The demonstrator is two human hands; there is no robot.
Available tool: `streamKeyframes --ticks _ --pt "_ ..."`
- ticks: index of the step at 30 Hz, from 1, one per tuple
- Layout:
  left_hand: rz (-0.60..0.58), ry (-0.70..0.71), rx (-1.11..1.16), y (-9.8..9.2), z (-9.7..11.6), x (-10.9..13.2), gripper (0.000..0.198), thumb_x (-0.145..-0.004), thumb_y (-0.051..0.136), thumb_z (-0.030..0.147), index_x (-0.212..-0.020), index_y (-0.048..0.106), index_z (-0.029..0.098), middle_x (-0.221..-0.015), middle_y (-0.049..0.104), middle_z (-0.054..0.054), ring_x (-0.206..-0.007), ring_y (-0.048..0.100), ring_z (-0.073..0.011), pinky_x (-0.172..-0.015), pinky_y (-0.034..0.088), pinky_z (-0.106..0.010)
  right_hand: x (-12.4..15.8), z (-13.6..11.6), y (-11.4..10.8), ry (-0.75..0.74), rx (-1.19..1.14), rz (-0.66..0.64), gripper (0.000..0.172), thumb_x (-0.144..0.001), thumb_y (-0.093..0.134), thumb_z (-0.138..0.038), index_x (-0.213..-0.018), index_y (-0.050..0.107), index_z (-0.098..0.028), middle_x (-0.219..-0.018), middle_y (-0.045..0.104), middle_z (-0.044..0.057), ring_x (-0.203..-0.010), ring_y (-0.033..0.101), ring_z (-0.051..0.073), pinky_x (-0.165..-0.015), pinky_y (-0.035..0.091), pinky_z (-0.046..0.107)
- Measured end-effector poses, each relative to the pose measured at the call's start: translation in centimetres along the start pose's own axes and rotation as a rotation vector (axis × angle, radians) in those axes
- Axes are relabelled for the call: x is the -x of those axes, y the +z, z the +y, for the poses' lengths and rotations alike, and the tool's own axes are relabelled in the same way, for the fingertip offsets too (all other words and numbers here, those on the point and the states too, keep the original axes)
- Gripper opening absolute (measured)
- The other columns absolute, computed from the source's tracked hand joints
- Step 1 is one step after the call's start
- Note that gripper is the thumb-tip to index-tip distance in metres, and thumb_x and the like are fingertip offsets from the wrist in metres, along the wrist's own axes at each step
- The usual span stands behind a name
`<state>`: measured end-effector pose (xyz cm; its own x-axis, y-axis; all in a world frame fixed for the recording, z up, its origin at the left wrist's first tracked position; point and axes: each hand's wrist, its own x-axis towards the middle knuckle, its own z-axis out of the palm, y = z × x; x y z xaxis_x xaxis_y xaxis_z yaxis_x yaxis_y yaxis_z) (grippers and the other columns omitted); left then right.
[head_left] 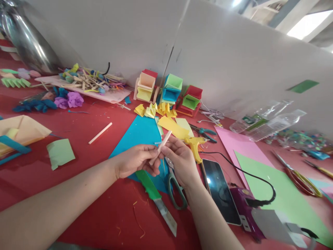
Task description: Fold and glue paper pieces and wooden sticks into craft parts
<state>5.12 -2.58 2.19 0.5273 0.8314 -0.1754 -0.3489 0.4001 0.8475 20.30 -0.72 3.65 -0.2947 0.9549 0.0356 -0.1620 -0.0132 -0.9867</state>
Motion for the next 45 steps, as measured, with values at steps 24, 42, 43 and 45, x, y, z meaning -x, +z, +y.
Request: streamKeyframes --ticks 24,42,43,45 --pt "0.239 0.209 -0.033 -1.6 1.4 -0.4 0.019 -0.079 0.057 0.031 -0.086 0.057 0.014 -0.064 0.053 0.003 -0.052 0.049 -0.0067 -0.051 0.041 -0.02 -0.6 -0.8 -2.5 -0.233 0.556 0.255 0.037 -0.077 0.055 -0.047 -0.054 0.051 -0.019 -0.048 0.044 -0.005 -0.047 0.04 0.009 -0.049 0.033 0.023" --pt "0.247 0.221 -0.531 -1.9 0.3 -0.8 0.044 -0.065 0.063 0.053 -0.075 0.062 0.01 -0.055 0.051 0.003 -0.043 0.044 -0.0071 -0.044 0.036 -0.021 -1.2 0.2 -3.5 -0.299 0.32 0.195 0.027 -0.071 0.059 -0.042 -0.062 0.06 -0.016 -0.049 0.049 -0.006 -0.047 0.042 0.008 -0.048 0.033 0.021" --pt "0.251 0.217 -0.531 -2.1 0.3 -0.8 0.043 -0.064 0.063 0.052 -0.074 0.062 0.01 -0.055 0.051 0.003 -0.042 0.044 -0.0071 -0.044 0.036 -0.021 -1.2 0.4 -3.7 -0.304 0.337 0.19 0.027 -0.072 0.059 -0.041 -0.063 0.059 -0.016 -0.049 0.049 -0.006 -0.046 0.041 0.008 -0.047 0.033 0.021" --pt "0.262 0.224 -0.534 -2.4 0.3 -0.9 0.041 -0.062 0.066 0.05 -0.071 0.062 0.01 -0.053 0.05 0.003 -0.042 0.043 -0.0071 -0.043 0.035 -0.021 -1.3 0.7 -3.9 -0.305 0.37 0.169 0.026 -0.073 0.057 -0.041 -0.064 0.059 -0.016 -0.049 0.048 -0.006 -0.046 0.041 0.009 -0.047 0.033 0.022"
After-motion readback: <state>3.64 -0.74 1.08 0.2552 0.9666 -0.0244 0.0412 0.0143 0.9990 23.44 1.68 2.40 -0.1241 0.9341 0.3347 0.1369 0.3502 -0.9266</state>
